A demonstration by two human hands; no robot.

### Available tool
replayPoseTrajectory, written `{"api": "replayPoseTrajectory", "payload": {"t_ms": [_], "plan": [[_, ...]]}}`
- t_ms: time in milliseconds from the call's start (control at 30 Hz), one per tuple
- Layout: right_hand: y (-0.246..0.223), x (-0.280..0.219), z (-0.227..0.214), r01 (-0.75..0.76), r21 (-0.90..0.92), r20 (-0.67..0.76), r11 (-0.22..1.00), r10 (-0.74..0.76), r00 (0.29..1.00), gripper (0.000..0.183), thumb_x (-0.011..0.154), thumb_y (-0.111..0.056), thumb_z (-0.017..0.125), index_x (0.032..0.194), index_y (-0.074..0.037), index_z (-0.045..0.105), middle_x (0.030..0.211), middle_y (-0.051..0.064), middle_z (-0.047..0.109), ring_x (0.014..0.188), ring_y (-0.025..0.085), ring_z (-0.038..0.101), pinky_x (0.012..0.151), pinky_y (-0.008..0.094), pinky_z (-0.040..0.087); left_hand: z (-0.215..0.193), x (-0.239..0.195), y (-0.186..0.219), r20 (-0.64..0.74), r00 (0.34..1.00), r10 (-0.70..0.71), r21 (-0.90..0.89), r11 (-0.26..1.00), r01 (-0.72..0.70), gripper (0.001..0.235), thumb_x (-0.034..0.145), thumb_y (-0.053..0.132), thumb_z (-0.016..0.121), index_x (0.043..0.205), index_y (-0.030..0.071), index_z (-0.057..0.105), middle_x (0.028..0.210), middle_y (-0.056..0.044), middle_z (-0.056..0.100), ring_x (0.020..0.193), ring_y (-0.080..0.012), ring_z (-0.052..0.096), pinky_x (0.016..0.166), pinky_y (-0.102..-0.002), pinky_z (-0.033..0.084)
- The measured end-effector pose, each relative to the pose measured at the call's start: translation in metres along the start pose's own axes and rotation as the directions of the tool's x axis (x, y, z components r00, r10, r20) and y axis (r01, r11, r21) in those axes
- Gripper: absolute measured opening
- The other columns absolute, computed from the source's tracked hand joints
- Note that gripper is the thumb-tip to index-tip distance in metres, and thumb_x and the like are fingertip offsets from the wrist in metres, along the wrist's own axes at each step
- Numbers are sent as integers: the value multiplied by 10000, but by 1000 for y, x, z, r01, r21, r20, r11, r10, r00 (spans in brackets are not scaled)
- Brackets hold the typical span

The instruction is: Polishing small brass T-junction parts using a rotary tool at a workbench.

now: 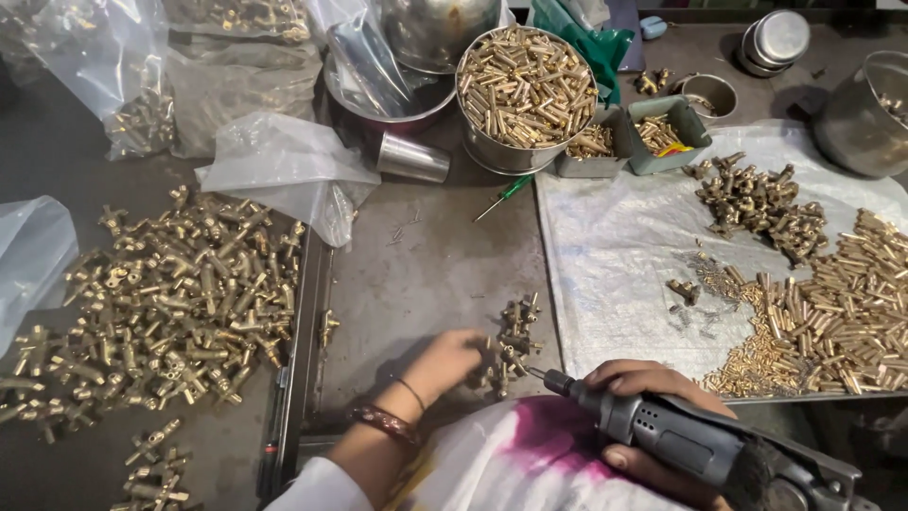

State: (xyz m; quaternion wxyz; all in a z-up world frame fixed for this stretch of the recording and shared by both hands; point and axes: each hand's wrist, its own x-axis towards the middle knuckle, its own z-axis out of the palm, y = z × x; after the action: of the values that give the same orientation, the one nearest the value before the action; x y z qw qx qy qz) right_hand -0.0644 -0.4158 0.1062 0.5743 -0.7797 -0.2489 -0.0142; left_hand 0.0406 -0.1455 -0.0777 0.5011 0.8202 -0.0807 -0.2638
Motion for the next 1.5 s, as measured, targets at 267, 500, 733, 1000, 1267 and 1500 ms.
{"api": "replayPoseTrajectory", "payload": {"t_ms": [267, 500, 733, 1000, 1267, 1500], "plan": [[-6, -7, 16, -127, 113, -41, 985, 133, 990, 516, 775, -71, 832, 1234, -39, 598, 1280, 208, 683, 1216, 312, 666, 1026, 445, 524, 2, -34, 59, 55, 998, -8, -800, 598, 49, 205, 970, 188, 597, 872, 48, 710, 626, 14, 584, 489, -69, 485, 430, -234, 329], [-14, -15, 28, -87, 109, -60, 990, 94, 994, 520, 777, -56, 813, 1246, -22, 593, 1284, 234, 670, 1245, 318, 642, 1043, 441, 514, -2, -69, 96, 129, 992, 17, -856, 506, 102, 249, 967, 179, 571, 833, 19, 707, 614, 5, 569, 455, -80, 441, 402, -246, 308], [-34, -11, 49, -31, 224, -109, 974, 57, 992, 517, 830, -63, 797, 1286, -8, 561, 1335, 270, 610, 1046, 283, 710, 895, 393, 606, -28, -91, 106, 161, 984, 82, -895, 431, 111, 294, 973, 185, 480, 844, 13, 681, 651, -17, 600, 461, -93, 416, 411, -263, 309], [-39, 7, 96, -15, 382, -195, 924, 96, 976, 542, 791, -54, 795, 1273, 10, 557, 1325, 289, 583, 1028, 324, 720, 839, 445, 625, -72, -111, 90, 114, 986, 120, -932, 356, 64, 350, 992, 239, 445, 841, 15, 668, 563, 17, 433, 436, -80, 332, 407, -259, 262], [-42, 5, 117, -59, 421, -155, 905, 136, 979, 559, 808, -61, 818, 1290, -10, 540, 1350, 294, 558, 934, 348, 733, 818, 469, 623, -92, -131, 85, 77, 987, 139, -910, 415, 12, 414, 1013, 350, 504, 840, 8, 659, 521, 45, 346, 401, -91, 300, 402, -274, 244], [-33, 5, 119, 0, 539, -173, 842, 111, 979, 554, 873, -83, 807, 1335, -10, 511, 1351, 286, 521, 887, 336, 703, 750, 446, 606, -84, -127, 87, 51, 994, 93, -932, 362, 14, 512, 1027, 437, 468, 838, 5, 668, 586, 30, 440, 417, -63, 339, 392, -254, 261]]}}
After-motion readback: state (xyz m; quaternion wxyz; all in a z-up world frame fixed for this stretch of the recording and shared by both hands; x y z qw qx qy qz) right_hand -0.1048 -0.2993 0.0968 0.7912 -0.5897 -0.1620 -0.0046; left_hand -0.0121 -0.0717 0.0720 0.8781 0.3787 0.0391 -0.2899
